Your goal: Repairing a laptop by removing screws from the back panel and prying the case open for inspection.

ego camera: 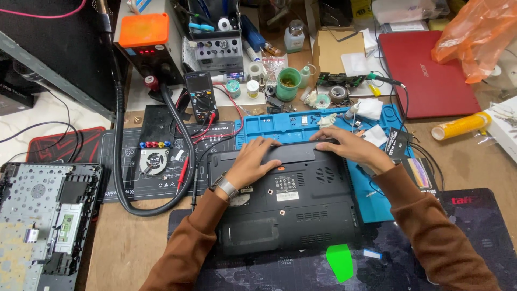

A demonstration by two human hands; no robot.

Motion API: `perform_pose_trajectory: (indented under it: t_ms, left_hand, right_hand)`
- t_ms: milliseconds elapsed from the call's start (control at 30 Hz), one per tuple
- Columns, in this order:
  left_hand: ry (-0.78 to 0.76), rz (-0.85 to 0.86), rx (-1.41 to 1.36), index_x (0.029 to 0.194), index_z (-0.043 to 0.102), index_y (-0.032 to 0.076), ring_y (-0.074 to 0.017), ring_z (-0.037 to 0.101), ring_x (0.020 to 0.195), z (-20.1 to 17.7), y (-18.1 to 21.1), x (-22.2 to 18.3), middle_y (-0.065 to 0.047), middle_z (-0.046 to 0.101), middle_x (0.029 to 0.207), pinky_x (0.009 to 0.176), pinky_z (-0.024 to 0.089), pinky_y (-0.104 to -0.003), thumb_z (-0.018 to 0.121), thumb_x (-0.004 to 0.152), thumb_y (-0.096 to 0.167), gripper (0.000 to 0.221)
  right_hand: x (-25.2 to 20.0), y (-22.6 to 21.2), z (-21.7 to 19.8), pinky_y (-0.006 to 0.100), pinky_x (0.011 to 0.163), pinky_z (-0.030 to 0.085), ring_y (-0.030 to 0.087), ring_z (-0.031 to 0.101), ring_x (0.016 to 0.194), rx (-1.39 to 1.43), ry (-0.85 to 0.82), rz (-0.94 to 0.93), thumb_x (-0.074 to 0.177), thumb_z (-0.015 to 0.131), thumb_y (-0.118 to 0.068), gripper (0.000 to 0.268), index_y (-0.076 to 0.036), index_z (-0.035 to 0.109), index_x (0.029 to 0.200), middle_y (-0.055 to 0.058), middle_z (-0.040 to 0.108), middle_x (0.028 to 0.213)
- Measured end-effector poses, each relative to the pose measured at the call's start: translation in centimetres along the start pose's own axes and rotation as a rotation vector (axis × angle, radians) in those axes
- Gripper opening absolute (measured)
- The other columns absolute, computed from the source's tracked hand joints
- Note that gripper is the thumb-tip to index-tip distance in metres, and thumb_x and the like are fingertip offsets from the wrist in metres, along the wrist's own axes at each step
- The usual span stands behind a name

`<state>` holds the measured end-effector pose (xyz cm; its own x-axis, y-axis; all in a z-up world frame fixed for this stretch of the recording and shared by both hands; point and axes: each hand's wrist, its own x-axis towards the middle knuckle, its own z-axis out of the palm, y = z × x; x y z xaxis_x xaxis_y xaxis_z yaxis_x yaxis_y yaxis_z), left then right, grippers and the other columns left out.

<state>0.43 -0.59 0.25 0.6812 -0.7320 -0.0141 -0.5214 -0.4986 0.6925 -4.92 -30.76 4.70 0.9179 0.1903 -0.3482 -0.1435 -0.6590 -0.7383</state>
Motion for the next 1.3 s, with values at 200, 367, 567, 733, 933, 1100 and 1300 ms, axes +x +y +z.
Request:
perform_pose_trajectory:
  t_ms: [200,367,567,733,933,1100,1300]
  left_hand:
    - [0.002,0.015,-0.002,0.135,0.054,0.018,-0.0314,0.058,0.112,0.3,-0.2,0.1,-0.014,0.060,0.116,0.092,0.038,-0.040,0.069,0.096,0.033,0.044]
    - [0.009,0.082,0.097,0.138,0.053,0.015,-0.0325,0.060,0.112,0.3,-0.1,-0.4,-0.015,0.061,0.118,0.094,0.041,-0.042,0.062,0.100,0.036,0.044]
    - [0.130,0.231,0.409,0.143,0.051,0.011,-0.0327,0.063,0.112,1.9,-1.0,-0.9,-0.016,0.061,0.119,0.095,0.046,-0.042,0.046,0.107,0.040,0.046]
    - [0.325,0.391,0.729,0.143,0.051,0.008,-0.0317,0.065,0.105,3.9,-2.5,-0.4,-0.017,0.063,0.113,0.093,0.047,-0.041,0.041,0.109,0.039,0.047]
    - [0.358,0.410,0.787,0.141,0.053,0.006,-0.0335,0.063,0.102,4.5,-2.8,-0.3,-0.019,0.062,0.111,0.092,0.046,-0.042,0.045,0.108,0.038,0.047]
    - [0.126,0.263,0.434,0.146,0.049,0.011,-0.0352,0.065,0.108,1.9,-1.8,-0.5,-0.016,0.063,0.116,0.095,0.048,-0.044,0.048,0.106,0.042,0.051]
    - [-0.019,0.108,0.178,0.138,0.053,0.017,-0.0364,0.063,0.108,-0.1,-0.2,0.1,-0.013,0.061,0.116,0.090,0.046,-0.047,0.063,0.098,0.040,0.047]
  right_hand:
    - [-0.3,-0.7,-0.1,0.059,0.110,0.041,0.044,0.056,0.128,0.020,-0.025,0.021,0.098,0.067,-0.035,0.042,-0.011,0.068,0.132,0.022,0.061,0.123]
    - [-0.5,-0.8,0.2,0.063,0.110,0.041,0.049,0.052,0.130,-0.026,-0.025,-0.016,0.102,0.060,-0.032,0.041,-0.010,0.064,0.136,0.025,0.059,0.125]
    - [-1.5,-1.4,1.2,0.068,0.105,0.041,0.053,0.049,0.126,-0.081,0.032,-0.086,0.109,0.048,-0.029,0.041,-0.010,0.055,0.144,0.025,0.056,0.121]
    - [-1.4,-0.1,2.0,0.063,0.101,0.044,0.046,0.056,0.117,-0.136,0.111,-0.120,0.108,0.048,-0.032,0.038,-0.015,0.057,0.141,0.017,0.058,0.113]
    - [-1.9,0.3,2.6,0.057,0.100,0.044,0.038,0.059,0.115,-0.225,0.167,-0.117,0.110,0.045,-0.034,0.036,-0.018,0.057,0.139,0.010,0.057,0.110]
    - [-1.9,-1.4,1.0,0.059,0.105,0.044,0.048,0.054,0.125,-0.099,0.040,-0.063,0.106,0.054,-0.034,0.037,-0.014,0.060,0.136,0.020,0.060,0.121]
    - [2.2,0.4,-1.1,0.056,0.102,0.049,0.040,0.065,0.119,-0.023,-0.162,0.038,0.097,0.069,-0.027,0.039,-0.005,0.067,0.129,0.022,0.070,0.114]
